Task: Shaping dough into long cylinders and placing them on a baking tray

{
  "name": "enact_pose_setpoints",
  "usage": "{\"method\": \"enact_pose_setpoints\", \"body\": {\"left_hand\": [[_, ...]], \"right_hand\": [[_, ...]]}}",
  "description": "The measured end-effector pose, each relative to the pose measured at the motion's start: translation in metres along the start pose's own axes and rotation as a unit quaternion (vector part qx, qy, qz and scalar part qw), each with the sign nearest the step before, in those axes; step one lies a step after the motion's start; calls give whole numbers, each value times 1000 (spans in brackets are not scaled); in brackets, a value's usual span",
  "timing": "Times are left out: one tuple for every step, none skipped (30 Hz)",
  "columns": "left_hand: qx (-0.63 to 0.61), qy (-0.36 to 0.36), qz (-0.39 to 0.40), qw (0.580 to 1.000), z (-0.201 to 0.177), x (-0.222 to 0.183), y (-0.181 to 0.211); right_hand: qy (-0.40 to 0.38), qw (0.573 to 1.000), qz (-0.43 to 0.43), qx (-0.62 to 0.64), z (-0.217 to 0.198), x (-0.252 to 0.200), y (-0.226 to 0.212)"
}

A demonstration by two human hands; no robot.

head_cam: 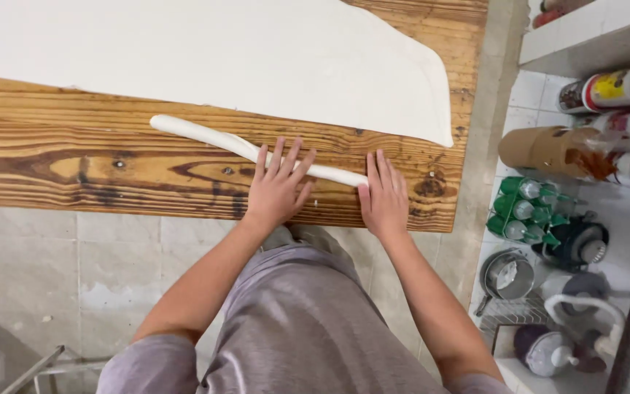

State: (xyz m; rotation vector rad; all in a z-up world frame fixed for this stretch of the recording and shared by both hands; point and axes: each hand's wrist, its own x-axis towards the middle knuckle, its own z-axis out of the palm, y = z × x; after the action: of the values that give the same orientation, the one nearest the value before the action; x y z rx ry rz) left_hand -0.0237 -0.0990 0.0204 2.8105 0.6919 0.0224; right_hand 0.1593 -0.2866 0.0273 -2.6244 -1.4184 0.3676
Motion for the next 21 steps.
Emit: {"method": "enact_pose_setpoints", "body": {"left_hand": [[8,59,18,998,3,-22,-6],[18,117,37,992,6,-45,-11],[24,117,27,992,1,-53,-27],[51,121,3,991,-5,-62,-43],[76,124,-17,989,-9,-71,-58],[80,124,-24,989,-13,-65,-79],[65,121,-37,990,-16,-58,-99],[50,119,-51,990,-20,-52,-119],[52,118,-52,990,-26,-36,-130],[57,64,-94,992,-32,-20,-141],[62,11,-134,989,-38,-1,-151],[62,12,-133,989,-42,1,-150],[41,42,-150,987,-46,9,-149],[20,72,-167,983,-50,17,-148],[20,75,-163,984,-48,8,-144],[-8,89,-157,984,-46,-1,-140],[-36,102,-149,983,-44,-9,-137],[-36,105,-144,983,-41,-25,-135],[-27,124,-114,985,-37,-42,-133],[-18,142,-83,986,-33,-59,-133],[-20,140,-84,986,-33,-72,-133]], "right_hand": [[25,999,-33,1,6,-20,1],[50,997,-65,3,11,-40,3],[48,996,-77,9,19,-49,6],[67,993,-91,-16,28,-57,10],[87,990,-102,-42,36,-68,14],[86,990,-109,-39,34,-52,16],[76,993,-91,-12,32,-38,17],[67,995,-73,14,30,-25,19],[66,995,-73,16,14,-4,12],[57,997,-52,4,-1,16,5],[49,998,-30,-10,-19,37,-1],[50,998,-29,-10,-22,45,-4],[32,999,-11,-3,-27,58,-5],[14,1000,7,5,-33,70,-6],[19,1000,10,4,-35,65,-8],[-3,1000,-14,-8,-36,61,-10],[-23,999,-37,-20,-37,57,-13],[-18,999,-33,-20,-30,42,-10],[13,998,-63,-25,-21,27,-9],[44,994,-92,-29,-12,12,-8],[42,994,-92,-30,-8,-1,-6]]}}
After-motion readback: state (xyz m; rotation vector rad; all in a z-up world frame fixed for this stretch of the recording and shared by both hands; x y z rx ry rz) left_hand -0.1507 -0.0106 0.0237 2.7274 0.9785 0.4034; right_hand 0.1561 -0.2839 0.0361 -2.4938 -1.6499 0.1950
